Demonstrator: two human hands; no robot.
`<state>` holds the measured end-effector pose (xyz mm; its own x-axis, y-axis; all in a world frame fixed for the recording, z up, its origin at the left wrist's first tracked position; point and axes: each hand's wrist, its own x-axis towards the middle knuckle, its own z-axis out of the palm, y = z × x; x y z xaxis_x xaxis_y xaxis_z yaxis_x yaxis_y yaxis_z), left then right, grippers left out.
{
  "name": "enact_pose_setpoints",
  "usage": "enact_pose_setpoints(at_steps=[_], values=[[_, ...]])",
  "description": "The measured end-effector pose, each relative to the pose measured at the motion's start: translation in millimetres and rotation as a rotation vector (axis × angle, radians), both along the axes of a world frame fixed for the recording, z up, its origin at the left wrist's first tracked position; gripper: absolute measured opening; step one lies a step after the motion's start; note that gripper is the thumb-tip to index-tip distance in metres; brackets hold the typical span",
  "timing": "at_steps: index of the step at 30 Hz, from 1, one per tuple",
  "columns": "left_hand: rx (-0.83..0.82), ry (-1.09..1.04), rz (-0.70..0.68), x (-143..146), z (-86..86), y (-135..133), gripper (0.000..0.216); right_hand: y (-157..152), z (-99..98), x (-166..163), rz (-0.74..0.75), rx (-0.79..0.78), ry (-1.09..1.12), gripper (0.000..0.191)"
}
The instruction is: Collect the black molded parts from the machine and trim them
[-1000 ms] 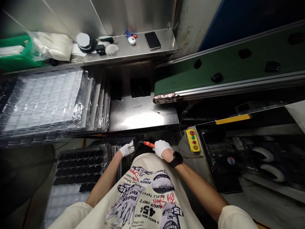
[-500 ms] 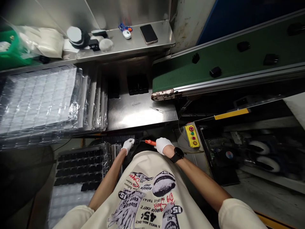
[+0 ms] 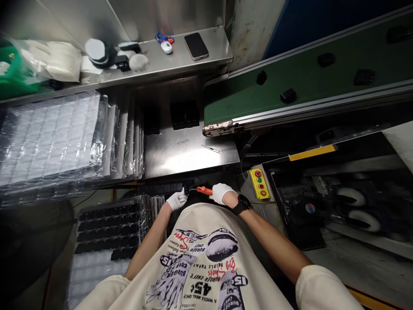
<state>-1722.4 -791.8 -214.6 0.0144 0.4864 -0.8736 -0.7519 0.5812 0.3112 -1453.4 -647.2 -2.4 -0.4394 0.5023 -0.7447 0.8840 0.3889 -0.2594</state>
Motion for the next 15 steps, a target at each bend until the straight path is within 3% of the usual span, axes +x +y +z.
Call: enact_pose_setpoints(at_steps=[8,15], values=[[-0.024,-0.065,0.136,5.1,-4.1,7.9,0.028,2.2,-0.2,7.7,-0.009,-0.024,0.016,0.043],[-0.058,-0.128,0.222,-1.3,4.1,9.2,0.024,3.2,-3.7,12.4,-0.053,0.022,0.101,0.033]])
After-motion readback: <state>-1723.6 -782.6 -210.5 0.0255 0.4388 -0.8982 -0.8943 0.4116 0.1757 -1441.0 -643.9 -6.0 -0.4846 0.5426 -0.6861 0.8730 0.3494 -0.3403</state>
